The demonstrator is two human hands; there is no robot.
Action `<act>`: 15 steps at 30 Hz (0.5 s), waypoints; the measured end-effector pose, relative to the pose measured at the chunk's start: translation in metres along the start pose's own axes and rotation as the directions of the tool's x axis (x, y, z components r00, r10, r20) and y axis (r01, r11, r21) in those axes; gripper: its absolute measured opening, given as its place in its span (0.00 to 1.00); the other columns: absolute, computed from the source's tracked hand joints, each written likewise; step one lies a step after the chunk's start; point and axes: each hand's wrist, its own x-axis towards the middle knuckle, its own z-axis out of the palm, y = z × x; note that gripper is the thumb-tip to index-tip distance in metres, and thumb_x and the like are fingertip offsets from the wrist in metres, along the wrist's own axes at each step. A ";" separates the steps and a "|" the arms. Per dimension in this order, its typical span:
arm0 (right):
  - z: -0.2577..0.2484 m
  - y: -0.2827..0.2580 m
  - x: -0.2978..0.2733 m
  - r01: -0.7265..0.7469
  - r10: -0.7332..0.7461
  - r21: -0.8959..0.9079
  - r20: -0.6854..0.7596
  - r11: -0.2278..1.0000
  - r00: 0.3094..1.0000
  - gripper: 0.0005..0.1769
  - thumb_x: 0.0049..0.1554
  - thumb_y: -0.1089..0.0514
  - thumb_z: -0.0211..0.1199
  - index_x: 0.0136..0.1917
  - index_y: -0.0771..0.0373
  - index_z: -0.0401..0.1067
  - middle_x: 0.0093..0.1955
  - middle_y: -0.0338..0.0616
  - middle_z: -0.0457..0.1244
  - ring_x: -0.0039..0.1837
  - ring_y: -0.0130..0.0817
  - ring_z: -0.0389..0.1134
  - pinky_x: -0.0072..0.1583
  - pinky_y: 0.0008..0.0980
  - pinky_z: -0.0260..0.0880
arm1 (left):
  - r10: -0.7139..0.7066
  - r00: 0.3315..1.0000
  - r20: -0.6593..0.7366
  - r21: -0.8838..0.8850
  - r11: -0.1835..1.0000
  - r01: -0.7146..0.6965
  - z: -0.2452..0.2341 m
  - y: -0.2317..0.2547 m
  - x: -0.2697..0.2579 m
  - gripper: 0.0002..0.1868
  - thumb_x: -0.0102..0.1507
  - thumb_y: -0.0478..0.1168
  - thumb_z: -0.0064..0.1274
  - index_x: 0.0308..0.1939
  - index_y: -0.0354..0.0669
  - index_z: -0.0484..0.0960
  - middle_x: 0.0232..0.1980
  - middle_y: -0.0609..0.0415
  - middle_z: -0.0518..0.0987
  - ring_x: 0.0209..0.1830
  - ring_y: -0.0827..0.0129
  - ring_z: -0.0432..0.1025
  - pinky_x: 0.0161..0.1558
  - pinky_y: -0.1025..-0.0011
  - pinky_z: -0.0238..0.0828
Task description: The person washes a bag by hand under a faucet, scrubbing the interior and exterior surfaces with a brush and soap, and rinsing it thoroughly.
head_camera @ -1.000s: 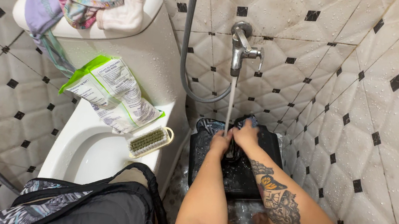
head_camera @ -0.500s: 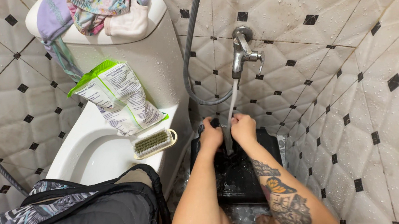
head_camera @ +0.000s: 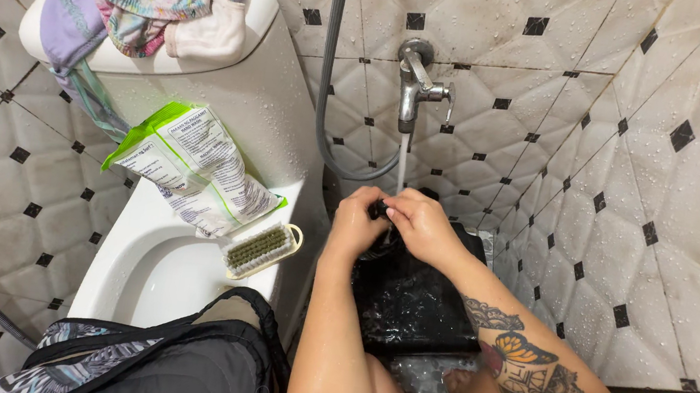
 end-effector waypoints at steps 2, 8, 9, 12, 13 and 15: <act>0.005 0.015 -0.004 -0.075 0.076 0.033 -0.002 0.997 0.997 0.12 0.59 0.62 0.63 0.56 0.68 0.77 0.47 0.49 0.68 0.48 0.46 0.70 0.51 0.38 0.70 | -0.031 0.985 -0.172 -0.010 1.000 0.030 0.007 0.002 -0.004 0.12 0.49 0.37 0.66 0.35 0.45 0.83 0.40 0.52 0.81 0.40 0.51 0.77 0.41 0.59 0.72; 0.023 0.016 -0.016 -0.702 0.715 -0.149 0.224 0.697 0.662 0.43 0.47 0.54 0.73 0.69 0.72 0.58 0.54 0.53 0.65 0.42 0.45 0.74 0.37 0.37 0.74 | -0.027 0.830 -0.557 -0.116 0.992 -0.046 0.023 0.008 0.010 0.08 0.45 0.31 0.58 0.29 0.41 0.83 0.32 0.51 0.76 0.29 0.52 0.74 0.36 0.63 0.72; 0.026 0.004 -0.018 -0.754 0.768 -0.201 0.332 0.625 0.548 0.46 0.48 0.49 0.74 0.70 0.71 0.55 0.56 0.50 0.62 0.41 0.44 0.73 0.34 0.37 0.74 | -0.025 0.828 -0.560 -0.115 0.992 -0.049 0.019 0.011 0.015 0.08 0.45 0.31 0.58 0.29 0.41 0.83 0.32 0.51 0.76 0.29 0.52 0.74 0.36 0.63 0.72; 0.055 -0.034 -0.021 -0.858 0.779 0.001 0.420 0.513 0.466 0.49 0.48 0.49 0.73 0.73 0.64 0.48 0.60 0.46 0.58 0.43 0.41 0.72 0.32 0.39 0.74 | -0.086 0.757 -0.648 -0.176 0.984 -0.039 0.010 0.026 0.014 0.08 0.44 0.30 0.58 0.27 0.39 0.82 0.31 0.50 0.75 0.28 0.53 0.73 0.34 0.63 0.69; 0.060 -0.040 -0.019 -0.849 0.753 0.265 0.394 0.457 0.528 0.51 0.47 0.54 0.71 0.75 0.58 0.45 0.62 0.44 0.56 0.44 0.39 0.73 0.31 0.40 0.75 | -0.061 0.724 -0.687 -0.189 0.977 -0.097 0.008 0.036 0.012 0.07 0.45 0.29 0.59 0.27 0.38 0.81 0.32 0.50 0.75 0.29 0.53 0.73 0.35 0.64 0.70; 0.071 -0.040 -0.012 -0.719 0.730 0.550 0.260 0.425 0.632 0.41 0.52 0.56 0.66 0.74 0.61 0.52 0.58 0.53 0.59 0.41 0.40 0.68 0.30 0.35 0.69 | -0.041 0.689 -0.723 -0.199 0.968 -0.151 0.000 0.050 0.006 0.07 0.45 0.29 0.59 0.26 0.38 0.80 0.32 0.49 0.76 0.31 0.54 0.74 0.37 0.65 0.71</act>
